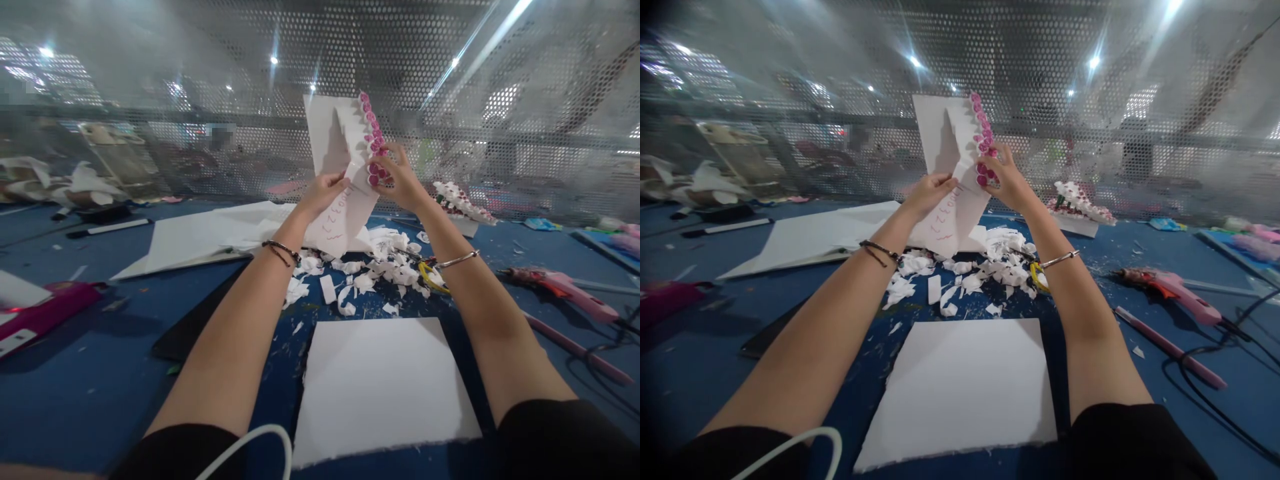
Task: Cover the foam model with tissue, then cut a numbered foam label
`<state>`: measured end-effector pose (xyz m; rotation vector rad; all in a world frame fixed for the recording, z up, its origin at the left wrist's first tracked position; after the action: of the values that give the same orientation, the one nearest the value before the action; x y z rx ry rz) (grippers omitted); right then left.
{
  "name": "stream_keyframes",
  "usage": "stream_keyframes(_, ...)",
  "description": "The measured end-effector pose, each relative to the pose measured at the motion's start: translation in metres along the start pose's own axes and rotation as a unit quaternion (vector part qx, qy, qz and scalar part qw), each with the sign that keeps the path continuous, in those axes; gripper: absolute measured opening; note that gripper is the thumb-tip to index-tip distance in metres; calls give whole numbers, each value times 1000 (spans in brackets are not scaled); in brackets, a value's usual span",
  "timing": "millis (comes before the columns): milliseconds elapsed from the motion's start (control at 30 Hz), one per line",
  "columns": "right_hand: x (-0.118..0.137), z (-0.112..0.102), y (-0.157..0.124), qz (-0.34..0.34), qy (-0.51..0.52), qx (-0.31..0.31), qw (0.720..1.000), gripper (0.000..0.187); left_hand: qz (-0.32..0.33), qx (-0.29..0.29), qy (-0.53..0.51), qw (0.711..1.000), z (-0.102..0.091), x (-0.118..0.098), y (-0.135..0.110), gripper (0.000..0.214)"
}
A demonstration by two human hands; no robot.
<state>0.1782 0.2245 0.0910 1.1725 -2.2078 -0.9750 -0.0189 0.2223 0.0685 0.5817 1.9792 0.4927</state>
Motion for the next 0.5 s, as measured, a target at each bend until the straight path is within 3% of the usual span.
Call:
stream_keyframes(167,-7,-9,-3,24,-24,8,999,47,-13,10,9,1000,-4,-2,-2,33)
stream_keyframes(333,-32,-17,-18,68,-67,36,995,50,-17,-4,27,999,-17,-3,1,25)
stream_keyframes(500,-61,0,-34,84,-82,128,985,50,-33,-21,23,999,-24,-6,3,23)
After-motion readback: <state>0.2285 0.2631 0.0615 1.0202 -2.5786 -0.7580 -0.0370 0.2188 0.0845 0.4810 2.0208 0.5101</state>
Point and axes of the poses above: each hand's wrist, its own y-axis towards the middle knuckle, its own z-axis out of the palm, x = y × z, the point moved 3 cm from there along y, towards the middle knuckle, and after that the axes turned 5 degrees about -z, right-handed, at the moved point
